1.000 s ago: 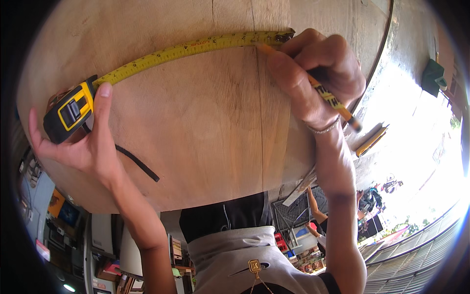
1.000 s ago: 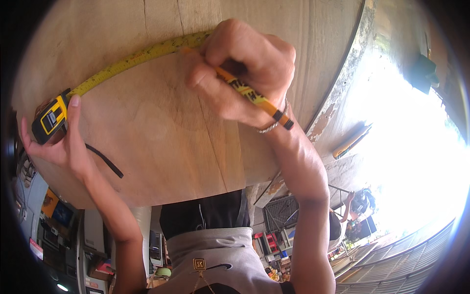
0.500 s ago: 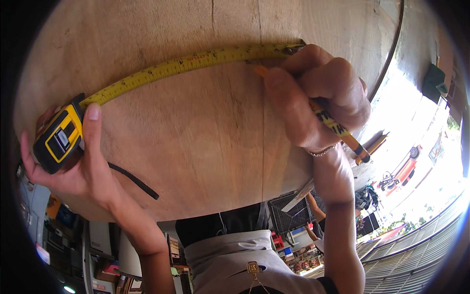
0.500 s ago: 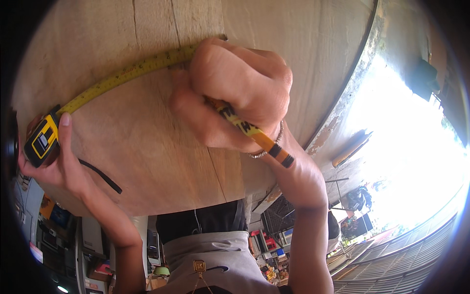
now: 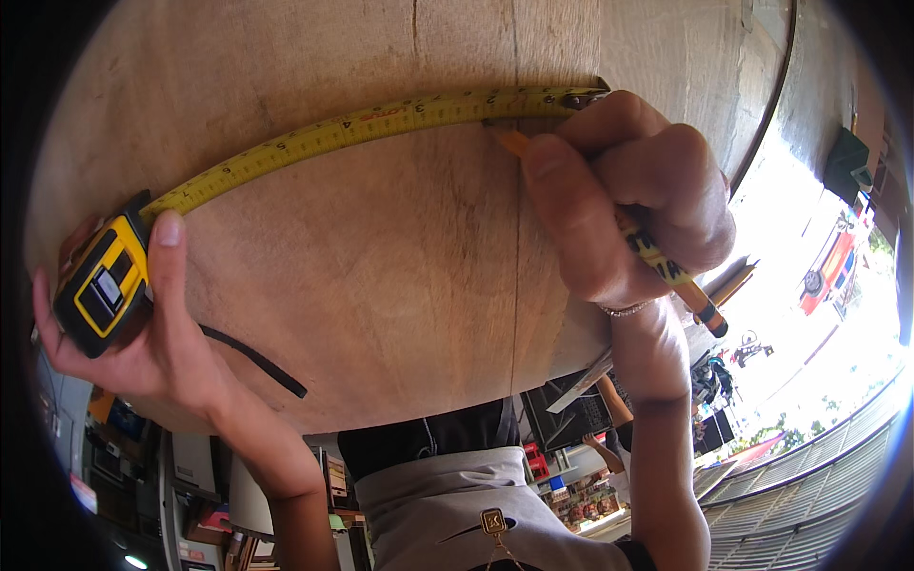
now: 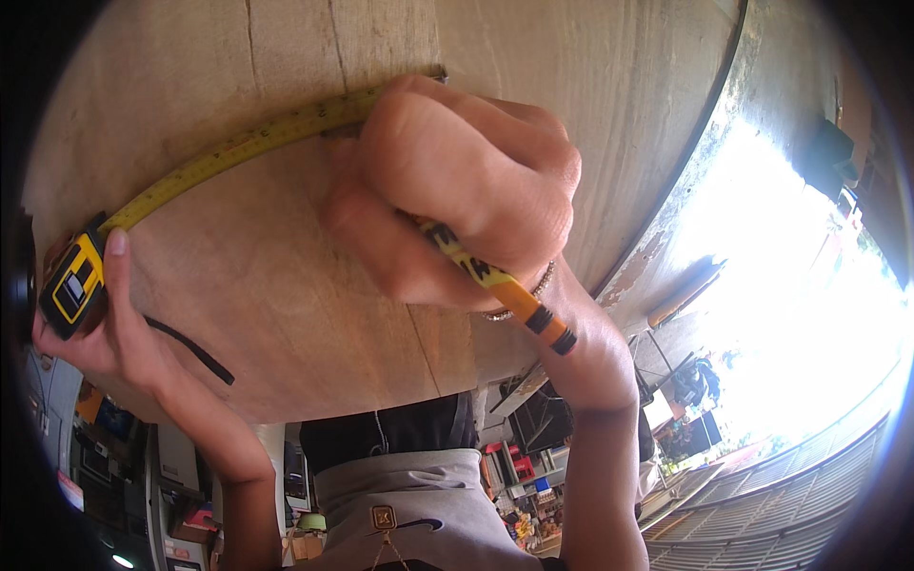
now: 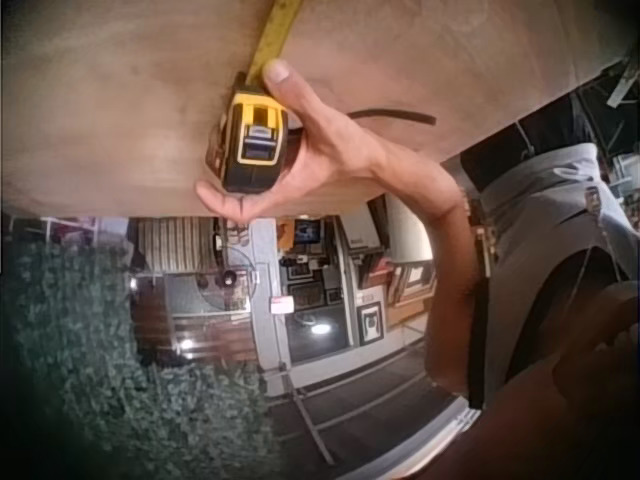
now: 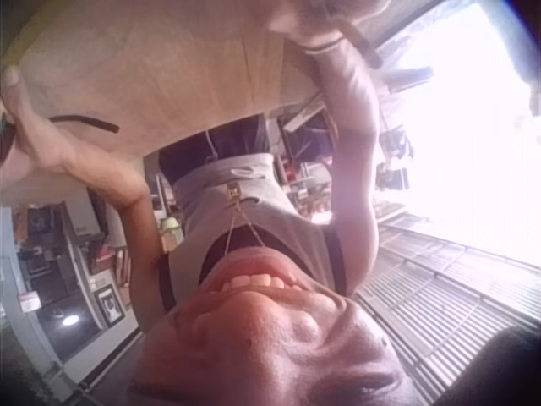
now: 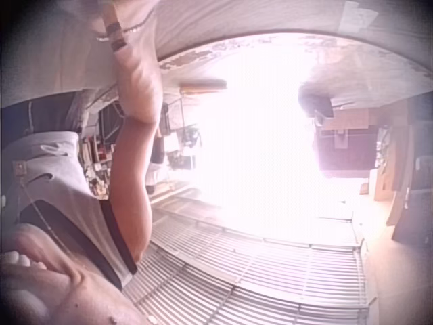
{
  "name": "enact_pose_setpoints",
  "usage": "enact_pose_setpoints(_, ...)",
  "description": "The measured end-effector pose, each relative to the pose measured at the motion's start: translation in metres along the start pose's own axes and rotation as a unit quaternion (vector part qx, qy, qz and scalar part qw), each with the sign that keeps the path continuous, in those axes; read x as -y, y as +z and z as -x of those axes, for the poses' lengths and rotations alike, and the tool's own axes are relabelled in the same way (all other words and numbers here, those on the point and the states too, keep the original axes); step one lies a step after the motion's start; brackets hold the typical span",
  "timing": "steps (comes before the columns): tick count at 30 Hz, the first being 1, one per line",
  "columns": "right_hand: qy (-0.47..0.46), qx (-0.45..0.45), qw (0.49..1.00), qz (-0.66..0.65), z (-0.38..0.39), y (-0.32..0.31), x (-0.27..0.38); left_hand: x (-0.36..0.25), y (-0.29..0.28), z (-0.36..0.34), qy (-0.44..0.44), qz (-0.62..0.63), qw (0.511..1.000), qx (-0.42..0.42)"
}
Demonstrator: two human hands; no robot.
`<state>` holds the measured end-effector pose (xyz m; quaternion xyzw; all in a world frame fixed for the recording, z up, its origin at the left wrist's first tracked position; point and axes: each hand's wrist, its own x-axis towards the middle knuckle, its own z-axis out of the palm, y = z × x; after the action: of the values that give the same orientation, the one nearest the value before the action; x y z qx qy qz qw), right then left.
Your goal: The person measures and marks a large plywood sheet using a tape measure, a metal ruler, and a pencil. They repeatedly align the ruler, draw straight lines, and mark measurement points across the board surface.
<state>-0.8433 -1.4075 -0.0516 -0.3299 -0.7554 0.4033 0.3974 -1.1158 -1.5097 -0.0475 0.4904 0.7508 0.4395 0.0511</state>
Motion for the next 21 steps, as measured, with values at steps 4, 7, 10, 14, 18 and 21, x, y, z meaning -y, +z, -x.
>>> enact_pose_setpoints(4,-0.088,0.014,0.996,0.021,0.002,-0.003,-0.012,-0.001,0.001,0.000,-0.009,-0.014,1.000,0.009)
enact_pose_setpoints(7,-0.085,0.016,0.996,0.023,0.001,-0.004,-0.012,-0.001,0.001,0.000,-0.018,-0.005,1.000,0.020)
enact_pose_setpoints(10,-0.030,0.006,1.000,0.009,-0.002,-0.003,-0.004,0.001,-0.001,-0.001,-0.013,-0.021,0.999,0.030)
enact_pose_setpoints(14,0.001,0.002,1.000,-0.001,-0.004,-0.002,0.000,0.000,0.000,0.000,-0.009,-0.013,1.000,0.023)
enact_pose_setpoints(18,0.014,0.004,1.000,-0.008,-0.006,-0.002,0.001,0.003,0.000,0.000,-0.006,-0.009,1.000,0.020)
enact_pose_setpoints(21,0.023,0.005,1.000,-0.012,-0.005,-0.001,0.002,0.000,-0.002,0.000,-0.014,-0.019,1.000,0.020)
